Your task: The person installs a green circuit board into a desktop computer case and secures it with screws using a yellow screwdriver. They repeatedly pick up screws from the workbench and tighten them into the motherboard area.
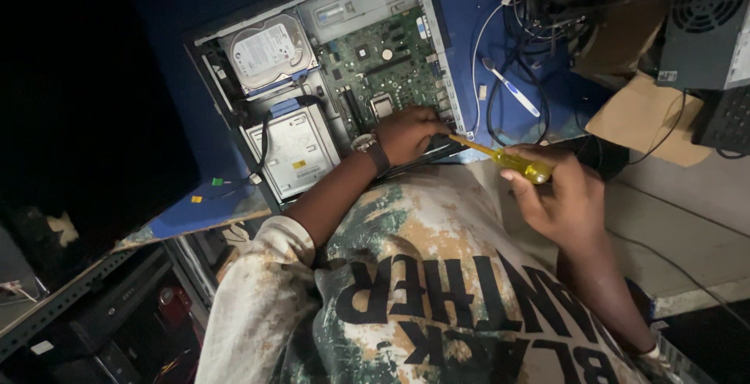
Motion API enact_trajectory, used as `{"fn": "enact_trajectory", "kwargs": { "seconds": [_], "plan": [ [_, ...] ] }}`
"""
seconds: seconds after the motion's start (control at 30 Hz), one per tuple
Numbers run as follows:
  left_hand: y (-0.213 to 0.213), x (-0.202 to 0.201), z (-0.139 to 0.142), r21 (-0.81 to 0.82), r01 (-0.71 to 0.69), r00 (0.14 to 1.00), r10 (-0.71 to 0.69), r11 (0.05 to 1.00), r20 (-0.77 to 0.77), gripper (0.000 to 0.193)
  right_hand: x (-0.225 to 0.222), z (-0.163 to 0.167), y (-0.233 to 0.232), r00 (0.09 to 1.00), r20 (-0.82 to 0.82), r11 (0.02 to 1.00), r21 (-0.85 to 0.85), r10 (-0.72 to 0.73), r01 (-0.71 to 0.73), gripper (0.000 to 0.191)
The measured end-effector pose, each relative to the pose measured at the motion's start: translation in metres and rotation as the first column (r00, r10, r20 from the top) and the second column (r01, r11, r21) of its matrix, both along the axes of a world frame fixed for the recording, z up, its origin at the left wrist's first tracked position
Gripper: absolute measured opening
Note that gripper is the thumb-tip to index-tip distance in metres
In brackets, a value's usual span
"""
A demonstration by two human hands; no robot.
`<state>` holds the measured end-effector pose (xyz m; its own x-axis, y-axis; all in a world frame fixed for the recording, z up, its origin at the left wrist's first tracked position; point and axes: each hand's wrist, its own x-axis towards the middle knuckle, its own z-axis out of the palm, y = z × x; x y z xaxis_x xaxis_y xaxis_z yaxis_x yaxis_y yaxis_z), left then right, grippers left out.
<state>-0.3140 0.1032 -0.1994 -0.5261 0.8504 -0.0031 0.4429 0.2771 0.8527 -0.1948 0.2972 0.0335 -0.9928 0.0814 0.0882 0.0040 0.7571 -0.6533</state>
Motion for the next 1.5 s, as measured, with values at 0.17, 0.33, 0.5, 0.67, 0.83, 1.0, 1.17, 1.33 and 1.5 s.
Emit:
{"fn": "enact_trajectory", "kwargs": {
  "seconds": [0.17,0.33,0.5,0.67,0.83,1.0,1.17,1.33,1.5],
  "plan": [
    [0.002,-0.002,-0.002,-0.056,0.013,1.000,-0.013,0.998,-0.001,0.038,-0.001,-0.005,0.003,1.000,-0.007,1.000,0.014,0.014,-0.014,0.033],
    [0.003,-0.001,-0.006,-0.047,0.027,1.000,-0.027,0.999,0.004,0.039,0.000,-0.006,0.003,1.000,-0.016,1.000,-0.016,0.021,-0.021,0.031],
    [0.002,-0.002,-0.006,-0.055,0.031,0.999,-0.031,0.998,0.011,0.039,-0.003,-0.006,0.001,1.000,-0.007,1.000,-0.005,0.005,-0.005,0.030],
    [0.002,-0.001,-0.004,-0.093,0.015,1.000,-0.016,0.996,-0.003,0.039,-0.004,-0.007,0.001,1.000,-0.010,1.000,0.028,0.011,-0.011,0.030],
    [0.002,0.000,-0.004,-0.111,0.017,1.000,-0.017,0.994,-0.001,0.040,-0.003,-0.010,0.002,1.000,-0.015,1.000,0.008,0.026,-0.025,0.031],
    [0.002,0.000,-0.004,-0.089,-0.002,1.000,0.000,0.996,-0.021,0.039,-0.004,-0.011,0.002,1.000,0.007,0.999,-0.030,0.020,-0.019,0.031],
    [0.002,-0.001,-0.003,-0.103,0.031,0.999,-0.028,0.994,0.024,0.041,-0.005,-0.009,0.003,0.999,-0.025,0.999,-0.020,0.043,-0.043,0.030],
    [0.003,-0.001,0.000,-0.071,0.033,0.999,-0.034,0.997,-0.006,0.041,-0.004,-0.012,0.006,0.997,-0.041,0.998,-0.012,0.061,-0.061,0.030],
    [0.005,-0.002,0.004,-0.092,0.039,0.999,-0.039,0.995,0.006,0.041,-0.002,-0.015,0.009,0.995,-0.079,0.998,0.015,0.065,-0.064,0.030]
  ]
}}
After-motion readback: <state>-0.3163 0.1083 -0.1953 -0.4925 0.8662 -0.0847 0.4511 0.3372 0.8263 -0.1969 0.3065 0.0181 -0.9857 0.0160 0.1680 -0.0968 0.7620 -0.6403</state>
